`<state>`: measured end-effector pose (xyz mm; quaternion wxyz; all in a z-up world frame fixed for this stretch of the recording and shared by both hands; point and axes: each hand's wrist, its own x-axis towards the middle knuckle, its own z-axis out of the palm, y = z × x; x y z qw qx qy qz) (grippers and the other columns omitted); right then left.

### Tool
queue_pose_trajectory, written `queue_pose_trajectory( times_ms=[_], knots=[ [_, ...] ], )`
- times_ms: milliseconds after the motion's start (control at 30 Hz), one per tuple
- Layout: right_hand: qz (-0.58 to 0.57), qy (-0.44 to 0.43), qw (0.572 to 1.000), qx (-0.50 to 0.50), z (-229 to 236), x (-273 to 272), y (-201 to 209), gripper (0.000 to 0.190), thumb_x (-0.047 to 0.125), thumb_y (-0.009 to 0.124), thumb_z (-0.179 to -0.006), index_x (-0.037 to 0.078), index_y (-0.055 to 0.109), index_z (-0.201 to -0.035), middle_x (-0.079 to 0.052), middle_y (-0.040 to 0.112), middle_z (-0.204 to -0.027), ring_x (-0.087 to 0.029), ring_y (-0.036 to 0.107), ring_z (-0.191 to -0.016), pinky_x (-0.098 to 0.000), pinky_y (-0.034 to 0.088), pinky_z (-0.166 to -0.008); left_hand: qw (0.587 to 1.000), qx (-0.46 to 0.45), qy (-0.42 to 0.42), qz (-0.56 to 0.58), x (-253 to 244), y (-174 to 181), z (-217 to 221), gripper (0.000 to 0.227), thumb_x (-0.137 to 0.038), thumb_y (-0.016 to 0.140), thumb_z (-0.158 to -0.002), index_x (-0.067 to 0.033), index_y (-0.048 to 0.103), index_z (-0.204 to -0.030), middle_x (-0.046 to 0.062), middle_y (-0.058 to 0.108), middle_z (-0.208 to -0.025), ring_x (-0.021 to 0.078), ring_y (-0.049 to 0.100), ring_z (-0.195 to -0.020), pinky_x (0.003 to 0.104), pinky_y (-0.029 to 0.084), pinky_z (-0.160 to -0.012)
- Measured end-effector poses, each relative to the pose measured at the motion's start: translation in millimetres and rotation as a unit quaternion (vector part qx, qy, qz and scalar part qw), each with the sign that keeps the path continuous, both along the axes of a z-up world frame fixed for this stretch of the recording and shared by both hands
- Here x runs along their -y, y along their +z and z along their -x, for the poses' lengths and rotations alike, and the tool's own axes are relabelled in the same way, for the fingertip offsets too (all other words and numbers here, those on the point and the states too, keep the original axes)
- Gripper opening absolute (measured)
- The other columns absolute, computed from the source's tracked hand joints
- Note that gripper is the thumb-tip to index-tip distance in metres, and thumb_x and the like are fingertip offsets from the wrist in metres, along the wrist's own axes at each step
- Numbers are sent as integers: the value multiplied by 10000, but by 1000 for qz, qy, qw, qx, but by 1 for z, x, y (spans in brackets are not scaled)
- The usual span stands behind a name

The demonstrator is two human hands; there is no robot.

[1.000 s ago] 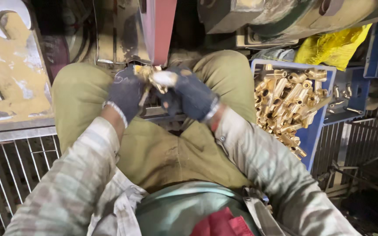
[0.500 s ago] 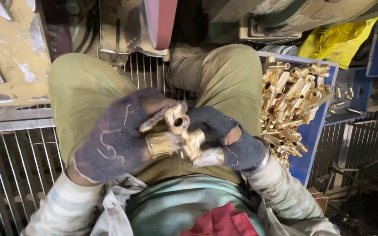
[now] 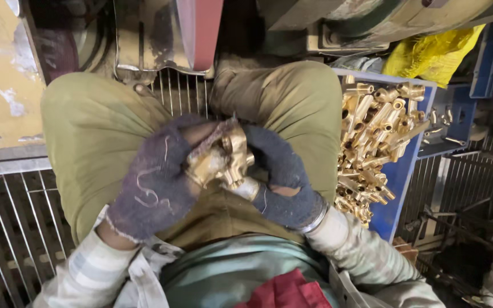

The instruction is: The person sits cross-legged and repeatedly presses brass-colored metal parts against a vertical grinding wheel to smooth their surfaces. They handle the parts one at a time, rotating them to grind different sides, then place the finished pieces into a nearby bin.

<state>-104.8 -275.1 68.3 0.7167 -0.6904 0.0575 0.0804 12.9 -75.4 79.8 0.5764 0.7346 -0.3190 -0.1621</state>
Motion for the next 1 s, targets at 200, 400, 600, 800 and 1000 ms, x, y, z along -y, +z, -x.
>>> queue_pose_trajectory(
  times_ms=[200,400,600,800,1000],
  knots=[
    [-33,-6,998,51,-39,3,-25,704,91,785,-1001,57,365,-1565,-93,507,-1443,-210,531,-1373,-384,502,-1169,989,-139,6,41,9,-63,-26,301,-74,649,-956,-12,605,-1247,163,697,-1202,309,682,-1058,386,563,-906],
    [-104,3,995,5,-64,2,-71,724,64,743,-988,46,337,-1587,-85,490,-1540,-196,493,-1443,-375,438,-1252,996,38,4,-83,4,-148,-42,301,35,561,-852,33,668,-1133,228,666,-1140,376,636,-1041,434,509,-918],
    [48,28,998,-8,-78,6,-86,748,103,801,-933,15,403,-1561,-115,516,-1504,-205,528,-1401,-351,440,-1214,977,131,-26,-169,-2,-171,-52,281,-24,657,-842,59,718,-1104,250,657,-1189,413,616,-1087,464,491,-944],
    [10,32,999,-41,-89,10,-85,776,131,826,-890,-49,438,-1538,-157,557,-1493,-217,537,-1382,-356,426,-1204,967,150,-35,-205,0,-169,-51,346,-174,787,-813,47,721,-1071,265,646,-1188,438,608,-1095,482,482,-978],
    [38,38,995,-88,-105,15,-89,674,209,818,-866,-71,544,-1415,-134,676,-1311,-211,665,-1217,-334,541,-1078,978,122,-56,-160,5,-178,-52,348,-149,723,-826,-40,736,-1156,177,716,-1190,382,625,-1184,456,463,-1055]
  ],
)
